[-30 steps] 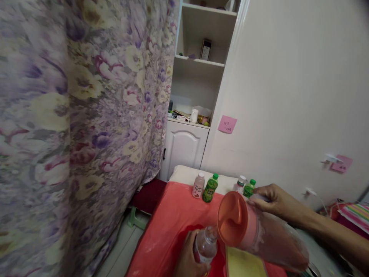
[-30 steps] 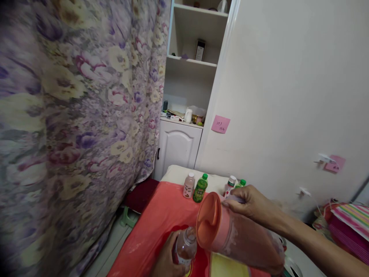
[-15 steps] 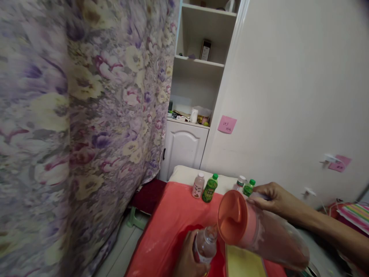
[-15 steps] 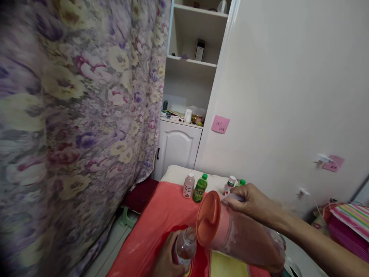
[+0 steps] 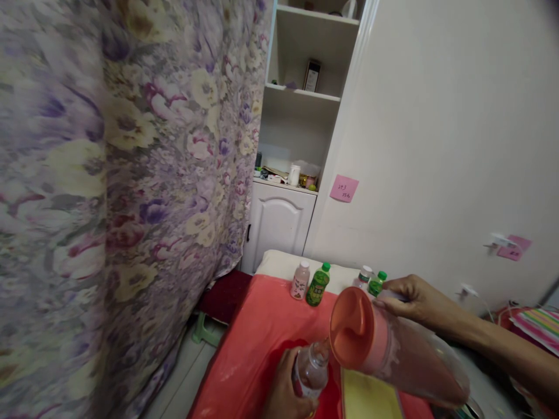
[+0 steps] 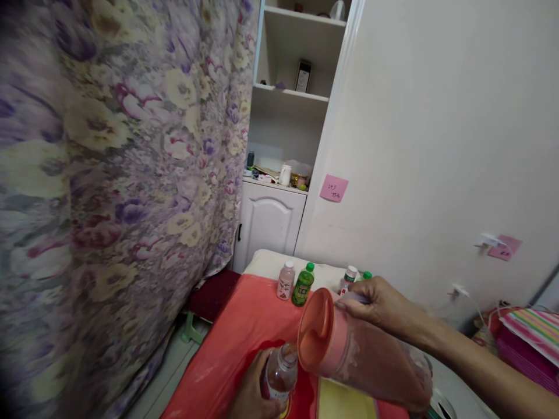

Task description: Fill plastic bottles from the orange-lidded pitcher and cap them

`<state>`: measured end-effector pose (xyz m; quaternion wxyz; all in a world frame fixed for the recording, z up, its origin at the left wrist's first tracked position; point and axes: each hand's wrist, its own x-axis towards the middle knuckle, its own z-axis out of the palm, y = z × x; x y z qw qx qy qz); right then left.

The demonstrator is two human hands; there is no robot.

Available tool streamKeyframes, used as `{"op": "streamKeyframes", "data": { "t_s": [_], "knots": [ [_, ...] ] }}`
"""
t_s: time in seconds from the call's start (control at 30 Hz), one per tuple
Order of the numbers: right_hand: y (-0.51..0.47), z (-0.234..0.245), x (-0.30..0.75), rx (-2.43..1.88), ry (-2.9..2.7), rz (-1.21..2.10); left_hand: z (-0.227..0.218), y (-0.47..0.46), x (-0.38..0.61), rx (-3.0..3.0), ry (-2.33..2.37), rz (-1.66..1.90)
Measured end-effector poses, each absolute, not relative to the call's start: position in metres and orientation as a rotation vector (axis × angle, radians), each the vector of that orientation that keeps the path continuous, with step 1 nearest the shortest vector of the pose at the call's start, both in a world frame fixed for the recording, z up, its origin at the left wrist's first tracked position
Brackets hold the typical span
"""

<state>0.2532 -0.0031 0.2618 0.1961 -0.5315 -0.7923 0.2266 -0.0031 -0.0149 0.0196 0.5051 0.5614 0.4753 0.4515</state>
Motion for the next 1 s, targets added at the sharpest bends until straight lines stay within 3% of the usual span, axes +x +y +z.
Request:
{"op": "streamKeyframes", "data": {
  "t_s": [1.0],
  "knots": [
    [-0.0019, 0.2655, 0.2562, -1.505, -2.229, 0.627, 0.0178, -0.0140, -0.0038, 1.370, 1.112, 1.082]
  ]
}}
